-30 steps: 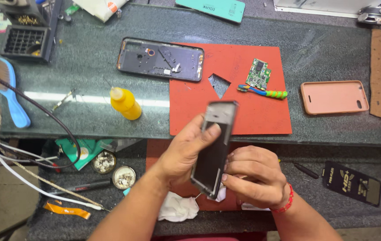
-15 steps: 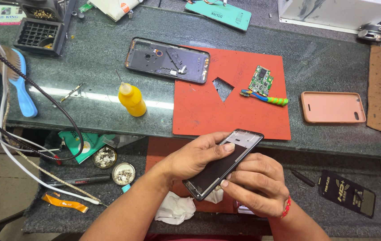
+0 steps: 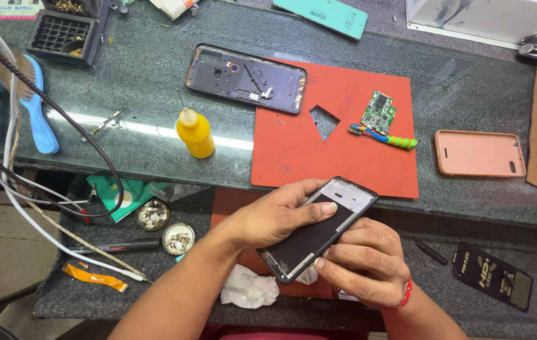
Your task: The person handles a mobile phone chassis, fits a component into the internal frame by hand, and presses along the edges to secure the screen or back plate.
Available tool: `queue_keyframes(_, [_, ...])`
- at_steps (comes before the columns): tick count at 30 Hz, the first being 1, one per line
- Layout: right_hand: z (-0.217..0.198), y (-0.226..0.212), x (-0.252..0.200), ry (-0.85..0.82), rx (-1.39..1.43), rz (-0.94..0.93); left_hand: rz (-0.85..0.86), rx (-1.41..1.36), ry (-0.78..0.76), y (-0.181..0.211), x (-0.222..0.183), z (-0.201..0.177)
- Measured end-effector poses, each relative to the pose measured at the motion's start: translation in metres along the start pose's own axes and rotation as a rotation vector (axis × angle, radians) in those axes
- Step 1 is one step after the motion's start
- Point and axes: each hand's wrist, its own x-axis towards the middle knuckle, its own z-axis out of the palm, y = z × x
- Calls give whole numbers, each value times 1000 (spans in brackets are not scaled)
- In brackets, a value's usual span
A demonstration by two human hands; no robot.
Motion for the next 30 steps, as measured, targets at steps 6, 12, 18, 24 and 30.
queue_keyframes(6, [-1, 1, 2, -15, -8, -16, 20, 36, 22, -9, 2, -4])
queue_keyframes(12, [-2, -11, 10, -70, -15, 52, 121, 123, -5, -19, 3, -13])
queue_keyframes(18, [0, -12, 4, -103, -90, 66, 110, 149, 1, -21, 3, -14])
queue_keyframes(24, [-11, -9, -13, -325, -147, 141, 93, 579, 145, -5, -8, -10])
queue_keyframes(30, [-11, -4, -24, -540, -173, 170, 113, 782, 197, 3, -12, -10])
